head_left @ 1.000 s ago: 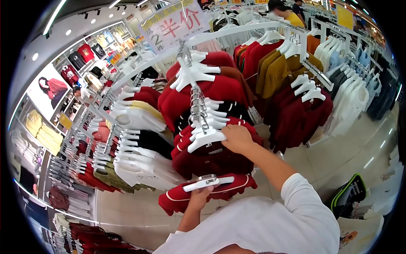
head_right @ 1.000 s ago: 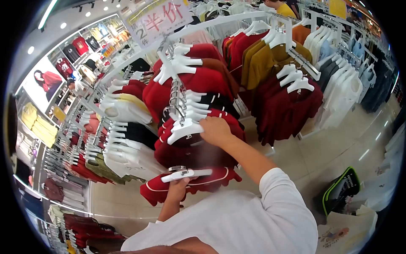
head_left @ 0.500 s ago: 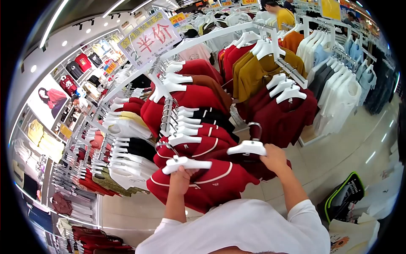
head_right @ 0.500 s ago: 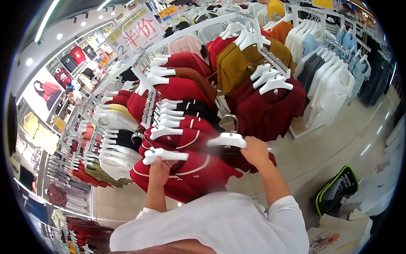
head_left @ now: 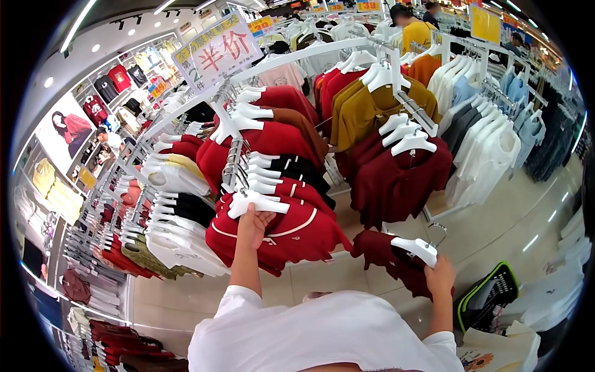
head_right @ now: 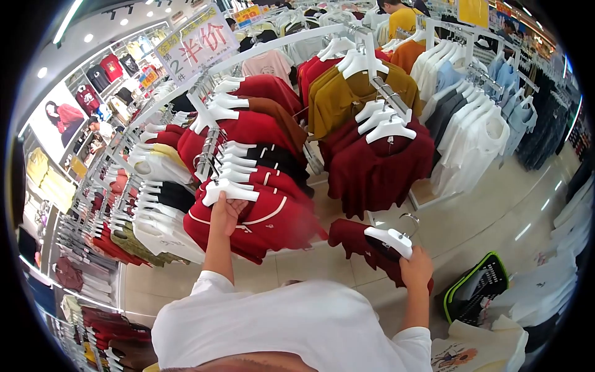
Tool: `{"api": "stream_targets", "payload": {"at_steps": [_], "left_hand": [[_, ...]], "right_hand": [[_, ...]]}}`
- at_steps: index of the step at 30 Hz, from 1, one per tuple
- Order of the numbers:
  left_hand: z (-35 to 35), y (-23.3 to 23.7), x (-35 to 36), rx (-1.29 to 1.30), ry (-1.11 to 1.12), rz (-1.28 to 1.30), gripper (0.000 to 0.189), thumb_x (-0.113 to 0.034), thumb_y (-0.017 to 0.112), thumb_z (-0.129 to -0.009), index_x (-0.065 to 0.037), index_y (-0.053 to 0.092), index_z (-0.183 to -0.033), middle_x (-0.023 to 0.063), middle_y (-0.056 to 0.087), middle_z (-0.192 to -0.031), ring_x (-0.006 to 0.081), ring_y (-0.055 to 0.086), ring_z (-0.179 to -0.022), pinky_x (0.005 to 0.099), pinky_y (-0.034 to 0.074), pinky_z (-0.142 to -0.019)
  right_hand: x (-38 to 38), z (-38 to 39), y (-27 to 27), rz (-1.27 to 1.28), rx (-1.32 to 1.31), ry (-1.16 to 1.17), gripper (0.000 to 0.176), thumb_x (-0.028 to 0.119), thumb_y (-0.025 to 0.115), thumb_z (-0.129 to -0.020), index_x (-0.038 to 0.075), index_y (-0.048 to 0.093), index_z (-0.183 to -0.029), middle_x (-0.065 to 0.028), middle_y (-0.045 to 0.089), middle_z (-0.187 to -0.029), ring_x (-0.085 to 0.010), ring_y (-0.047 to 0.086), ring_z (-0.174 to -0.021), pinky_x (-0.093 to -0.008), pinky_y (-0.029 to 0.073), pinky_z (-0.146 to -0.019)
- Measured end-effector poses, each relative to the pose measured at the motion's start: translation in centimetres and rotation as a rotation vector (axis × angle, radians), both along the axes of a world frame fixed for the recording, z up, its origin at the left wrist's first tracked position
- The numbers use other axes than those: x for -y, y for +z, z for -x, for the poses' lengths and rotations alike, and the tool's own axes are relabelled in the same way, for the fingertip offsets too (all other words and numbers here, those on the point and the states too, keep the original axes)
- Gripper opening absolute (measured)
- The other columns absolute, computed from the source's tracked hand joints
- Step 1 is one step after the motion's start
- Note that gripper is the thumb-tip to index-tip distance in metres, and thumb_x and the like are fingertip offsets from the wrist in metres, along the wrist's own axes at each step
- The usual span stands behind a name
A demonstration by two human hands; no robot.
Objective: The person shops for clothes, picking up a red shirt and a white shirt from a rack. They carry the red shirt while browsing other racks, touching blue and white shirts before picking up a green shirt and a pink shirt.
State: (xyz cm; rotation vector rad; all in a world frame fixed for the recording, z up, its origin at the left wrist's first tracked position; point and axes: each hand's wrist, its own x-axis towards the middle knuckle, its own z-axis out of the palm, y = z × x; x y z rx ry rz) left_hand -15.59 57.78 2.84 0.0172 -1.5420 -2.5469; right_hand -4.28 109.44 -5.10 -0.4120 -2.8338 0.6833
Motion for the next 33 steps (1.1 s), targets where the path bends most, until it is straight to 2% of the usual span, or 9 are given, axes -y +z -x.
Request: {"api": "stream_targets", "payload": {"at_steps": [3,11,15,16,18,21,24,25,33], "left_hand": [[0.7,-0.5,0.4,0.032,0.035,0.022,0.045,-0.042,0.053,-0.100,-0.005,0.052,-0.127,0.0082,0.066,-0.112,0.0234,0.065,-0.101,0.0428,0.051,-0.094],[1.1,-1.2,1.8,0.076,0.086,-0.022,0.043,-0.039,0.053,-0.100,-0.004,0.052,-0.127,0.0104,0.065,-0.114,0.0246,0.063,-0.105,0.0432,0.049,-0.096],[1.2,-2.2,2.5,0.075,0.103,-0.051,0.042,-0.040,0.050,-0.102,-0.009,0.051,-0.130,0.0095,0.065,-0.118,0.0262,0.062,-0.108,0.0449,0.048,-0.098],[1.2,-2.3,2.7,0.059,0.093,-0.057,0.042,-0.039,0.050,-0.102,-0.009,0.051,-0.130,0.0099,0.064,-0.119,0.0264,0.062,-0.108,0.0451,0.048,-0.098],[1.5,-2.6,2.9,0.094,0.107,-0.061,0.037,-0.038,0.049,-0.102,-0.008,0.053,-0.124,0.0091,0.066,-0.113,0.0251,0.064,-0.105,0.0442,0.049,-0.097],[0.8,-1.2,2.0,0.095,0.105,-0.041,0.032,-0.038,0.047,-0.103,-0.008,0.058,-0.104,0.0050,0.068,-0.095,0.0218,0.066,-0.097,0.0417,0.050,-0.095],[0.7,-1.2,1.8,0.101,0.089,-0.047,0.033,-0.038,0.047,-0.103,-0.007,0.059,-0.104,0.0060,0.069,-0.098,0.0216,0.066,-0.097,0.0416,0.050,-0.096],[0.8,-2.0,2.5,0.090,0.040,-0.070,0.045,-0.039,0.053,-0.100,-0.005,0.050,-0.129,0.0094,0.065,-0.116,0.0221,0.063,-0.103,0.0390,0.049,-0.096],[-0.4,-3.8,2.5,0.099,0.035,-0.078,0.045,-0.040,0.053,-0.100,-0.004,0.051,-0.128,0.0096,0.065,-0.115,0.0234,0.063,-0.104,0.0391,0.050,-0.095]], "right_hand": [[-0.3,-0.8,0.1,0.004,0.020,-0.031,0.028,0.020,0.066,-0.074,0.002,0.063,-0.095,-0.0201,0.065,-0.093,-0.0429,0.062,-0.085,-0.0517,0.049,-0.077],[-0.9,-1.6,-1.9,0.036,0.028,-0.060,0.030,0.022,0.067,-0.074,0.001,0.063,-0.095,-0.0218,0.065,-0.091,-0.0437,0.061,-0.089,-0.0528,0.049,-0.079],[-1.0,-2.2,-1.4,0.051,0.082,-0.069,0.039,0.022,0.069,-0.075,0.002,0.064,-0.108,-0.0233,0.067,-0.098,-0.0435,0.063,-0.095,-0.0493,0.050,-0.083],[-1.2,-2.3,-1.7,0.060,0.054,-0.055,0.037,0.022,0.068,-0.075,0.001,0.064,-0.106,-0.0228,0.067,-0.097,-0.0441,0.062,-0.094,-0.0503,0.049,-0.082],[-1.6,-2.7,-3.3,0.093,-0.001,-0.051,0.034,0.023,0.067,-0.075,0.000,0.063,-0.101,-0.0219,0.066,-0.096,-0.0451,0.061,-0.092,-0.0523,0.048,-0.080],[-1.6,-3.2,-3.3,0.127,0.009,-0.043,0.036,0.022,0.067,-0.075,0.001,0.063,-0.104,-0.0217,0.066,-0.096,-0.0446,0.061,-0.093,-0.0516,0.048,-0.080],[-1.3,-3.5,-2.9,0.114,0.051,-0.037,0.036,0.022,0.067,-0.076,0.002,0.063,-0.105,-0.0218,0.066,-0.097,-0.0441,0.062,-0.093,-0.0509,0.048,-0.080],[-1.3,-3.6,-3.0,0.107,0.041,-0.035,0.036,0.022,0.067,-0.077,0.001,0.063,-0.105,-0.0225,0.067,-0.095,-0.0442,0.063,-0.092,-0.0501,0.048,-0.079],[-1.1,-4.4,-3.7,0.114,0.036,-0.018,0.035,0.023,0.067,-0.078,-0.001,0.063,-0.103,-0.0247,0.068,-0.092,-0.0451,0.064,-0.090,-0.0486,0.050,-0.078]]}}
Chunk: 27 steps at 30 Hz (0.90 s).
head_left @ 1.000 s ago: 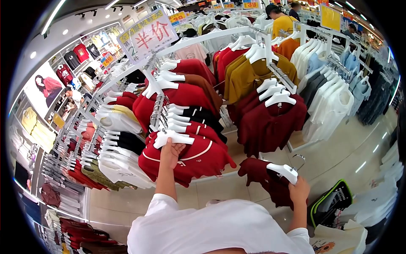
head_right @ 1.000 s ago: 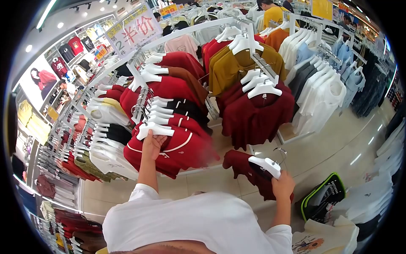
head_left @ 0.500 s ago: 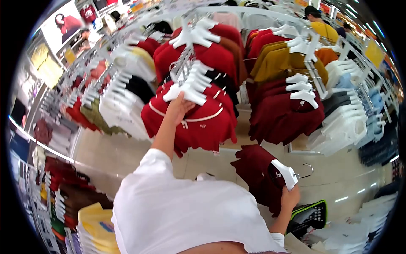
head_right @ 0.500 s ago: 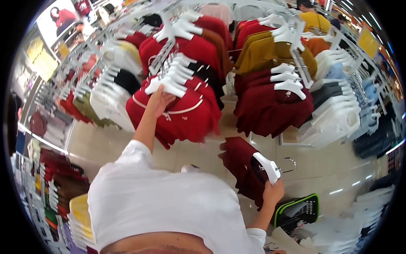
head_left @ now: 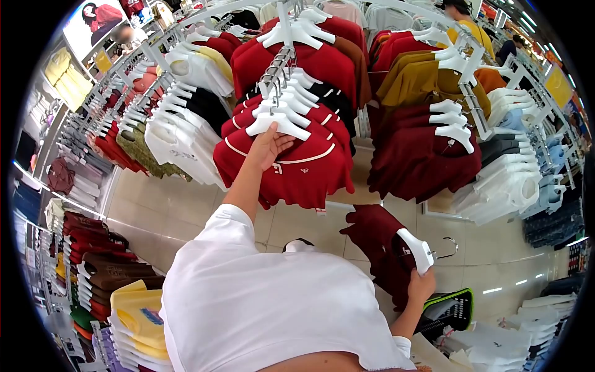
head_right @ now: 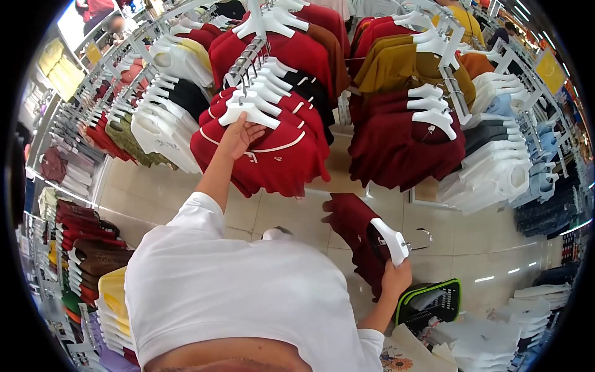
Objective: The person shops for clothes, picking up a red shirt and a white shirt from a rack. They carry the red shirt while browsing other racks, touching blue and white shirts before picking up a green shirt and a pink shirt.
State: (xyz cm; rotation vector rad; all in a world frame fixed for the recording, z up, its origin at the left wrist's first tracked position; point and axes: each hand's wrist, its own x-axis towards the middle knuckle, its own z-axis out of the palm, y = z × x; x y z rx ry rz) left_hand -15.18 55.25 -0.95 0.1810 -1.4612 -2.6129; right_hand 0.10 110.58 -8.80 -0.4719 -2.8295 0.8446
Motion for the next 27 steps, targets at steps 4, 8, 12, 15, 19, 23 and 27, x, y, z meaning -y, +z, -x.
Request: {"api": "stream_targets", "payload": {"at_steps": [4,8,12,15,19,23,27], "left_hand": [[-0.6,0.5,-0.4,0.028,0.007,0.005,0.047,-0.042,0.051,-0.101,-0.003,0.052,-0.127,0.0101,0.065,-0.115,0.0243,0.063,-0.106,0.0393,0.050,-0.094],[-0.6,-0.2,0.2,0.039,-0.003,-0.025,0.047,-0.041,0.050,-0.101,-0.001,0.053,-0.127,0.0112,0.065,-0.115,0.0251,0.062,-0.106,0.0393,0.050,-0.095],[-1.7,0.0,-0.7,0.092,0.013,0.013,0.044,-0.038,0.051,-0.100,-0.001,0.055,-0.123,0.0132,0.063,-0.117,0.0253,0.062,-0.106,0.0390,0.049,-0.095],[-2.8,-0.3,-1.6,0.142,0.020,0.025,0.038,-0.035,0.045,-0.103,-0.002,0.057,-0.118,0.0134,0.065,-0.116,0.0262,0.064,-0.105,0.0393,0.051,-0.095],[-4.2,-1.8,-3.0,0.177,-0.050,0.018,0.037,-0.035,0.046,-0.102,-0.003,0.060,-0.114,0.0128,0.066,-0.114,0.0256,0.065,-0.105,0.0393,0.051,-0.095],[-5.6,-4.4,-5.3,0.248,-0.194,0.078,0.033,-0.033,0.049,-0.100,-0.003,0.062,-0.110,0.0122,0.068,-0.110,0.0246,0.065,-0.103,0.0394,0.052,-0.093],[-6.4,-9.2,-8.4,0.389,-0.415,0.043,0.029,-0.034,0.061,-0.095,-0.006,0.063,-0.103,0.0085,0.069,-0.101,0.0221,0.067,-0.097,0.0367,0.053,-0.089]], "right_hand": [[0.0,-0.4,-0.5,0.003,0.038,-0.005,0.035,0.022,0.068,-0.077,0.001,0.063,-0.104,-0.0216,0.066,-0.098,-0.0436,0.062,-0.093,-0.0502,0.048,-0.081],[0.2,-0.5,-0.6,-0.035,0.073,-0.004,0.036,0.023,0.069,-0.077,0.000,0.063,-0.104,-0.0218,0.066,-0.099,-0.0437,0.062,-0.092,-0.0505,0.048,-0.081],[0.3,-0.7,-1.4,-0.026,0.066,0.002,0.037,0.024,0.069,-0.076,0.000,0.062,-0.104,-0.0220,0.066,-0.099,-0.0440,0.062,-0.092,-0.0509,0.048,-0.081],[0.4,-0.8,-1.8,-0.018,0.067,0.013,0.037,0.024,0.069,-0.077,0.000,0.062,-0.104,-0.0224,0.065,-0.100,-0.0443,0.062,-0.092,-0.0513,0.048,-0.081],[1.3,-0.5,-1.2,-0.043,0.080,0.026,0.038,0.025,0.069,-0.077,-0.001,0.062,-0.104,-0.0230,0.065,-0.100,-0.0448,0.062,-0.093,-0.0514,0.048,-0.081],[1.6,0.0,-2.1,-0.054,0.060,0.082,0.039,0.025,0.069,-0.077,-0.002,0.062,-0.104,-0.0248,0.065,-0.099,-0.0461,0.061,-0.093,-0.0525,0.048,-0.081],[2.8,1.2,-2.2,-0.054,0.009,0.169,0.037,0.023,0.068,-0.076,-0.002,0.062,-0.103,-0.0251,0.065,-0.099,-0.0463,0.061,-0.092,-0.0531,0.048,-0.080]]}}
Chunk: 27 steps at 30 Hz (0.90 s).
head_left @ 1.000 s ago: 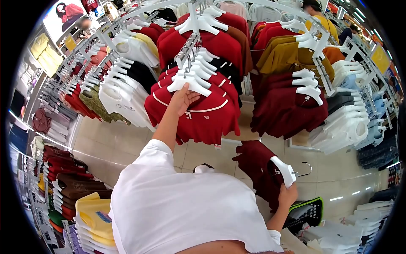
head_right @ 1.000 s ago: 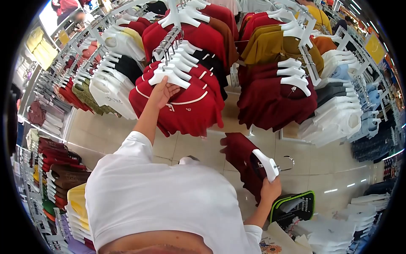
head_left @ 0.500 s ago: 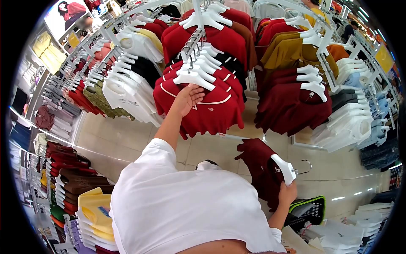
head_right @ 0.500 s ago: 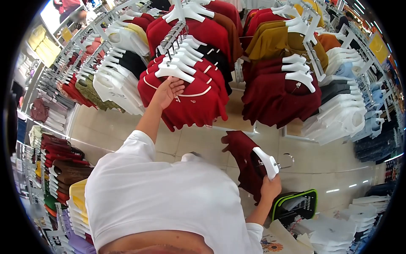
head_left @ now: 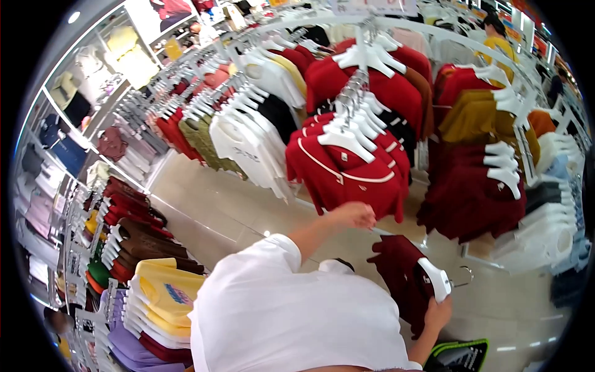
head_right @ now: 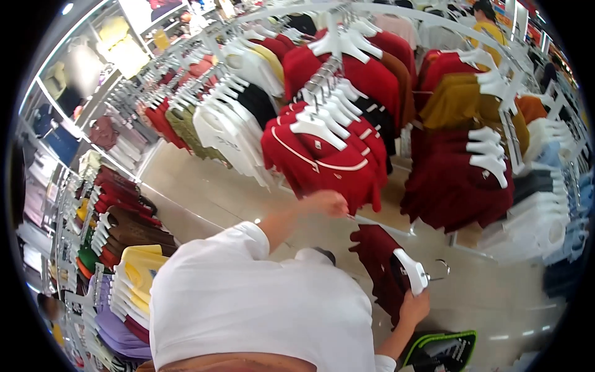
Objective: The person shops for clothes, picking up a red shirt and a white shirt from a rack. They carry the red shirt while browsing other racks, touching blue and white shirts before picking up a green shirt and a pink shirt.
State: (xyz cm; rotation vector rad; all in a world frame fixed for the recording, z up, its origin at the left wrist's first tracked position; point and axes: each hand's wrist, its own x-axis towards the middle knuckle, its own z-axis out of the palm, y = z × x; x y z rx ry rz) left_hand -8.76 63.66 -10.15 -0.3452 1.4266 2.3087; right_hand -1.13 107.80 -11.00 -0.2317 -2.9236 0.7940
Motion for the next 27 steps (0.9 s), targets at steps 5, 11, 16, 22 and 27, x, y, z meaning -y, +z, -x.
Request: {"api": "stream_targets", "payload": {"at_steps": [5,11,16,22,27], "left_hand": [[-4.2,3.8,-5.3,-0.038,-0.224,0.236,0.031,-0.036,0.063,-0.094,-0.007,0.063,-0.105,0.0050,0.068,-0.100,0.0174,0.064,-0.096,0.0319,0.051,-0.089],[-5.0,4.2,-8.5,-0.238,-0.569,0.533,0.034,-0.035,0.059,-0.096,-0.005,0.063,-0.112,0.0047,0.065,-0.109,0.0144,0.058,-0.104,0.0304,0.045,-0.093],[-5.0,4.5,-10.8,-0.492,-0.675,0.794,0.047,-0.037,0.065,-0.094,-0.005,0.058,-0.128,0.0087,0.063,-0.120,0.0183,0.058,-0.111,0.0330,0.045,-0.098],[-4.7,4.0,-13.1,-0.296,-0.711,0.551,0.067,-0.027,0.064,-0.094,-0.006,0.034,-0.149,0.0147,0.059,-0.130,0.0202,0.060,-0.108,0.0337,0.047,-0.095],[-4.8,4.4,-14.3,-0.329,-0.663,0.558,0.069,-0.017,0.064,-0.094,-0.003,0.029,-0.151,0.0135,0.056,-0.130,0.0184,0.057,-0.109,0.0324,0.048,-0.093]], "right_hand": [[2.0,1.3,1.4,0.061,0.035,0.020,0.033,0.020,0.069,-0.076,0.000,0.062,-0.101,-0.0226,0.066,-0.097,-0.0448,0.063,-0.090,-0.0518,0.049,-0.079],[3.0,2.3,1.8,0.028,0.045,0.059,0.034,0.022,0.068,-0.077,0.001,0.062,-0.103,-0.0216,0.066,-0.097,-0.0439,0.063,-0.091,-0.0520,0.049,-0.078],[2.7,1.3,1.9,0.091,0.060,0.116,0.034,0.027,0.066,-0.079,-0.001,0.060,-0.098,-0.0233,0.064,-0.094,-0.0448,0.061,-0.089,-0.0526,0.049,-0.077],[2.5,-0.1,2.9,0.072,0.086,0.108,0.032,0.023,0.061,-0.078,0.004,0.062,-0.104,-0.0189,0.065,-0.098,-0.0402,0.062,-0.090,-0.0509,0.050,-0.078],[2.0,-1.0,3.7,0.109,0.086,0.045,0.032,0.022,0.061,-0.079,0.006,0.062,-0.107,-0.0160,0.064,-0.105,-0.0389,0.063,-0.091,-0.0500,0.051,-0.078]]}}
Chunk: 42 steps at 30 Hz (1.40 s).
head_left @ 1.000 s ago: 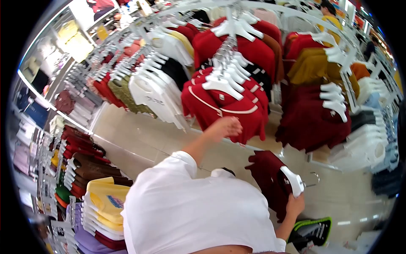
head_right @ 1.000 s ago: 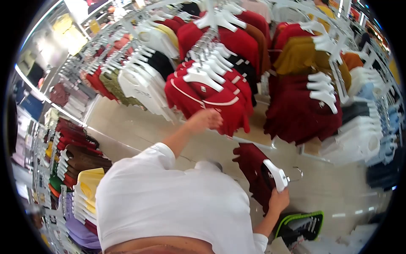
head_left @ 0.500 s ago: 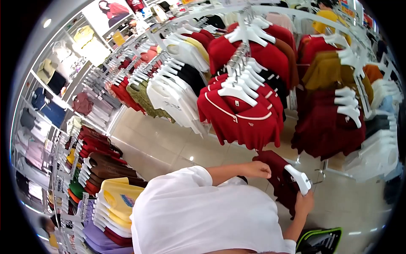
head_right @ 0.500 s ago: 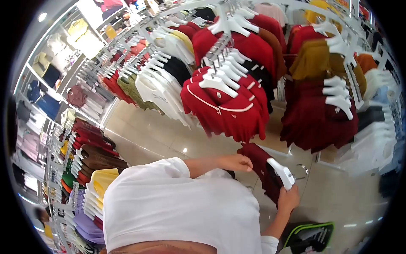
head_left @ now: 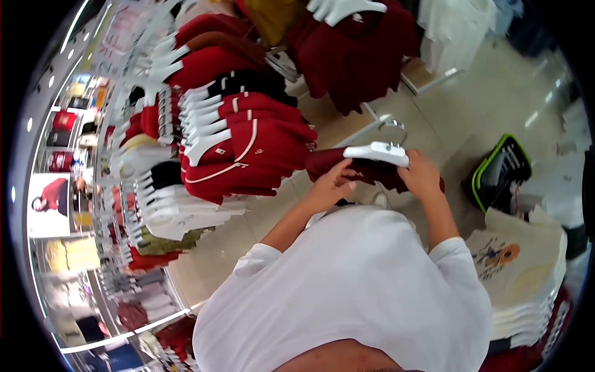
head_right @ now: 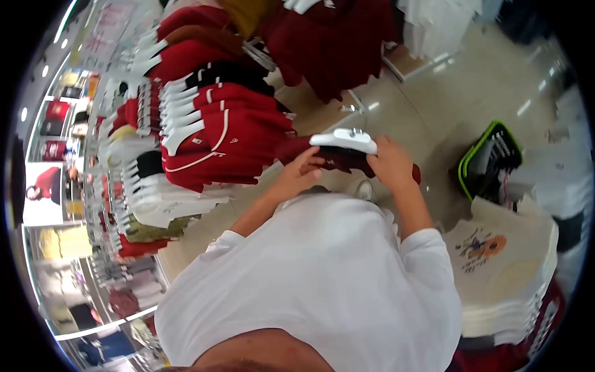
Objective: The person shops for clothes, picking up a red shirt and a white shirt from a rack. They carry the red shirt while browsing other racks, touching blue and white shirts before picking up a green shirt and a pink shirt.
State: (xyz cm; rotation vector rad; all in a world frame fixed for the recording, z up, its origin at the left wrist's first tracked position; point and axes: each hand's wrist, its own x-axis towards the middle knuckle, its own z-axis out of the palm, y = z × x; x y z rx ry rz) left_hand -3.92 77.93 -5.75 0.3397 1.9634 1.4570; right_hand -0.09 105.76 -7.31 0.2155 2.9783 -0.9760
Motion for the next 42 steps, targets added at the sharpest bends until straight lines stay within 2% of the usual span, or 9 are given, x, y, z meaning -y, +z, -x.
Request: {"api": "stream_targets", "payload": {"at_steps": [4,6,9,12,19,21,26,32,42], "left_hand": [[0.9,0.8,-0.8,-0.298,0.236,-0.039,0.041,-0.007,0.061,-0.093,-0.003,0.053,-0.134,0.0074,0.064,-0.115,0.0132,0.060,-0.098,0.0291,0.051,-0.087],[2.2,1.0,-0.6,-0.476,0.314,-0.014,0.035,-0.007,0.062,-0.093,0.000,0.057,-0.127,0.0076,0.065,-0.114,0.0143,0.062,-0.098,0.0281,0.051,-0.086],[3.9,2.0,-0.3,-0.768,0.210,0.249,0.045,-0.015,0.068,-0.088,-0.002,0.055,-0.129,0.0147,0.062,-0.123,0.0280,0.058,-0.115,0.0373,0.045,-0.100],[3.9,2.9,-0.9,-0.829,0.051,0.417,0.055,-0.022,0.071,-0.084,-0.003,0.053,-0.133,0.0188,0.058,-0.128,0.0356,0.053,-0.120,0.0415,0.041,-0.104],[3.3,1.3,-1.1,-0.724,-0.181,0.664,0.055,-0.029,0.073,-0.082,-0.002,0.056,-0.127,0.0185,0.061,-0.124,0.0360,0.058,-0.113,0.0398,0.047,-0.095],[3.0,0.1,-0.9,-0.777,-0.186,0.611,0.043,-0.031,0.071,-0.080,-0.003,0.060,-0.110,0.0168,0.065,-0.103,0.0360,0.061,-0.095,0.0449,0.049,-0.080],[2.2,-0.2,-1.2,-0.729,-0.146,0.613,0.037,-0.033,0.070,-0.080,-0.004,0.062,-0.103,0.0177,0.066,-0.093,0.0370,0.062,-0.089,0.0464,0.049,-0.078],[3.2,0.7,-2.3,-0.726,-0.128,0.635,0.040,-0.030,0.072,-0.078,-0.004,0.062,-0.107,0.0165,0.067,-0.098,0.0357,0.064,-0.091,0.0420,0.051,-0.079],[10.9,5.5,-5.8,-0.834,0.096,0.466,0.034,-0.027,0.072,-0.078,-0.004,0.064,-0.103,0.0152,0.068,-0.093,0.0351,0.065,-0.086,0.0415,0.052,-0.075]], "right_hand": [[-1.1,-0.7,0.1,-0.013,-0.034,-0.071,0.026,0.023,0.062,-0.079,0.007,0.060,-0.100,-0.0146,0.064,-0.103,-0.0395,0.062,-0.090,-0.0501,0.051,-0.077],[-1.3,-1.1,0.5,-0.022,-0.031,-0.094,0.025,0.023,0.063,-0.079,0.007,0.060,-0.097,-0.0140,0.064,-0.099,-0.0391,0.062,-0.089,-0.0497,0.051,-0.076],[-1.8,-1.5,0.5,-0.044,-0.056,-0.099,0.024,0.022,0.063,-0.078,0.007,0.060,-0.096,-0.0129,0.065,-0.095,-0.0376,0.063,-0.088,-0.0490,0.051,-0.074],[-2.1,-1.8,0.2,-0.047,-0.111,-0.098,0.023,0.022,0.063,-0.077,0.007,0.061,-0.094,-0.0127,0.064,-0.092,-0.0363,0.063,-0.086,-0.0483,0.050,-0.073],[-2.6,-2.0,-0.8,-0.047,-0.086,-0.019,0.025,0.023,0.065,-0.074,0.007,0.061,-0.093,-0.0134,0.064,-0.094,-0.0375,0.061,-0.087,-0.0490,0.050,-0.074],[-2.7,-2.2,-1.0,-0.031,-0.069,-0.010,0.026,0.023,0.066,-0.074,0.007,0.061,-0.094,-0.0133,0.064,-0.095,-0.0374,0.061,-0.089,-0.0488,0.050,-0.076],[-3.0,-2.3,-1.0,-0.024,-0.078,-0.031,0.026,0.022,0.065,-0.074,0.007,0.063,-0.095,-0.0131,0.063,-0.095,-0.0353,0.060,-0.094,-0.0469,0.050,-0.078],[-3.9,-0.9,0.0,-0.022,-0.138,-0.057,0.023,0.021,0.065,-0.074,0.007,0.064,-0.092,-0.0125,0.064,-0.093,-0.0356,0.061,-0.088,-0.0467,0.050,-0.075],[-7.4,8.9,7.8,-0.184,-0.299,-0.015,0.028,0.024,0.066,-0.078,0.008,0.059,-0.099,-0.0121,0.062,-0.094,-0.0369,0.060,-0.089,-0.0484,0.048,-0.074]]}}
